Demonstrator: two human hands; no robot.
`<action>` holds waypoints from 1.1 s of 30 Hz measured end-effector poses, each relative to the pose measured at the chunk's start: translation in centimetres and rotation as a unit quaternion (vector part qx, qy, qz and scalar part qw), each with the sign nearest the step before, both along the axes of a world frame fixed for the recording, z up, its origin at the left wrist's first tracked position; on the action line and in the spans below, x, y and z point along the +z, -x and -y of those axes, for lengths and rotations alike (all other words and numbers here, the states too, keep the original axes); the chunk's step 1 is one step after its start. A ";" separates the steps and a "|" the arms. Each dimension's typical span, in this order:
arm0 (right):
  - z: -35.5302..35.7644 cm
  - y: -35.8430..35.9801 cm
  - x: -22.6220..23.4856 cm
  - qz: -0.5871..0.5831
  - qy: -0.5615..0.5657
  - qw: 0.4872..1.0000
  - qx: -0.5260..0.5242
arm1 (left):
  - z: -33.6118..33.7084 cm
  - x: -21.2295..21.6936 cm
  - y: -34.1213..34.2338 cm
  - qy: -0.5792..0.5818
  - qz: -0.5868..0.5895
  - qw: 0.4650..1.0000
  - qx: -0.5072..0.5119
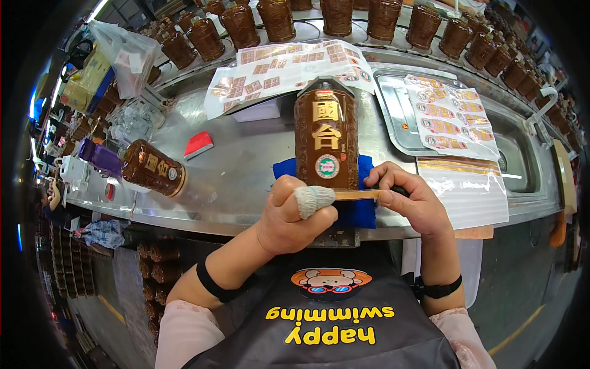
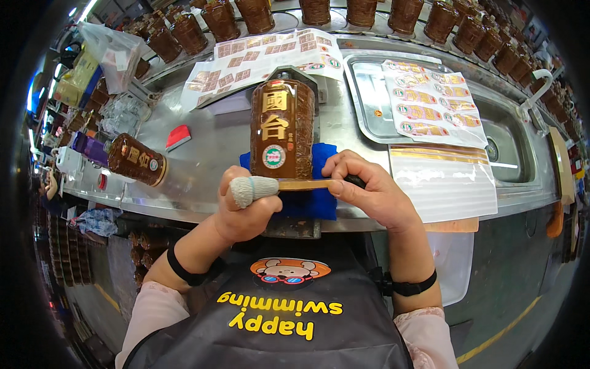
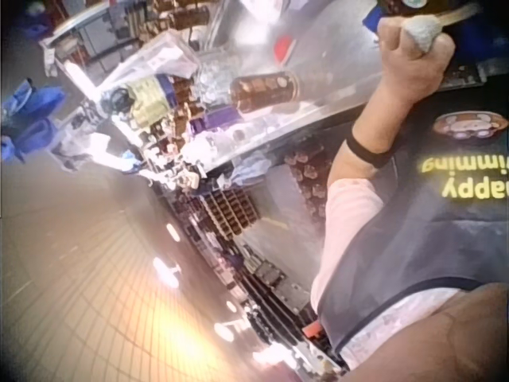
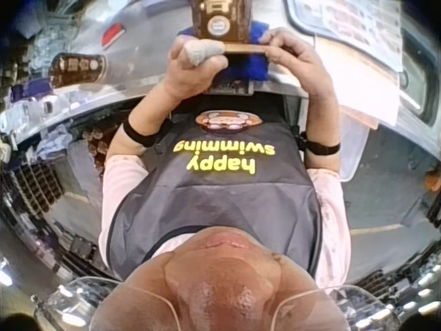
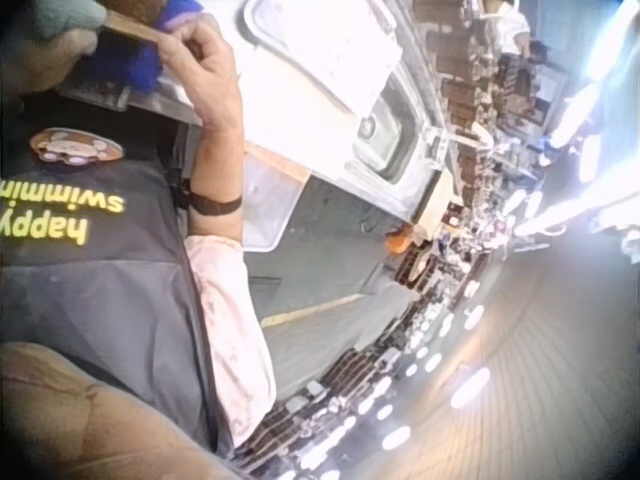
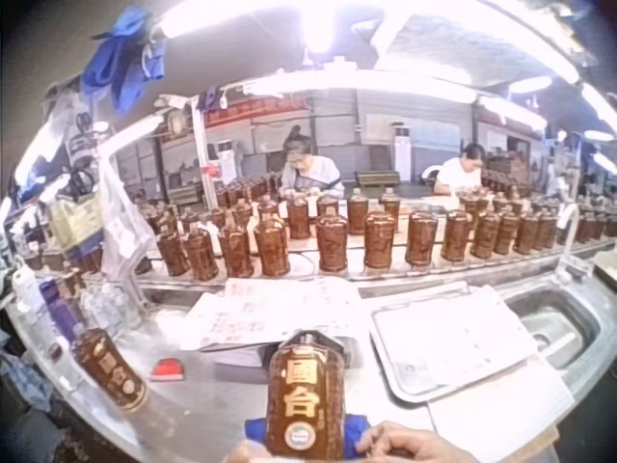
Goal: Applying labels to brown bottles and cleaning them with a cloth on a factory conveyor belt.
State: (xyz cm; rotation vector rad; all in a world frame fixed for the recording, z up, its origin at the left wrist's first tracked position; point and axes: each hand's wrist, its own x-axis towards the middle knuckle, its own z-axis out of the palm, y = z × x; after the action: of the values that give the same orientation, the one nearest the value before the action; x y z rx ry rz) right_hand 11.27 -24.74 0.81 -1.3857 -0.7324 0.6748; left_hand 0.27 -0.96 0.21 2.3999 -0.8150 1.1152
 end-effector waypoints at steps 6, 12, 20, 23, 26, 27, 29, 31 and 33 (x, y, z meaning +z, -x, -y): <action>0.2 0.0 0.2 -0.020 0.013 1.000 -0.004 | 0.5 1.4 -0.3 -0.055 0.022 0.998 -0.007; -0.1 0.1 -0.1 -0.004 0.001 1.000 -0.005 | 0.1 0.4 -0.7 -0.052 0.030 0.998 -0.017; 0.1 -0.1 -0.5 -0.030 0.002 1.000 -0.005 | 0.0 1.3 -0.3 -0.058 0.012 0.998 -0.014; 0.0 0.0 -0.4 -0.036 0.004 0.999 -0.005 | 0.3 1.3 -0.7 -0.064 0.015 0.998 -0.022; 0.1 0.0 -0.5 -0.009 0.006 1.000 -0.008 | 0.3 0.9 -0.8 -0.035 0.007 0.999 -0.028; 0.1 0.0 -0.4 0.008 0.005 1.000 -0.008 | 0.1 0.6 -0.5 -0.024 -0.003 0.999 -0.023; 0.3 -0.1 -0.2 0.019 0.006 1.000 -0.005 | -0.2 0.3 -0.1 -0.013 -0.007 1.000 -0.012; 0.7 -0.1 0.3 0.008 0.011 1.000 0.001 | -0.2 0.2 0.1 -0.011 0.004 1.000 0.002; 0.8 -0.1 0.0 -0.011 0.005 1.000 -0.006 | -0.1 0.5 -0.1 -0.032 0.010 0.999 -0.007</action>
State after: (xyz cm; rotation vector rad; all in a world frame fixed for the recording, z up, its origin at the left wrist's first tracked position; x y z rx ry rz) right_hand 11.39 -25.51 0.82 -1.3895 -0.7038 0.6846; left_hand 0.41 -0.87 0.73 2.4351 -0.8851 1.1272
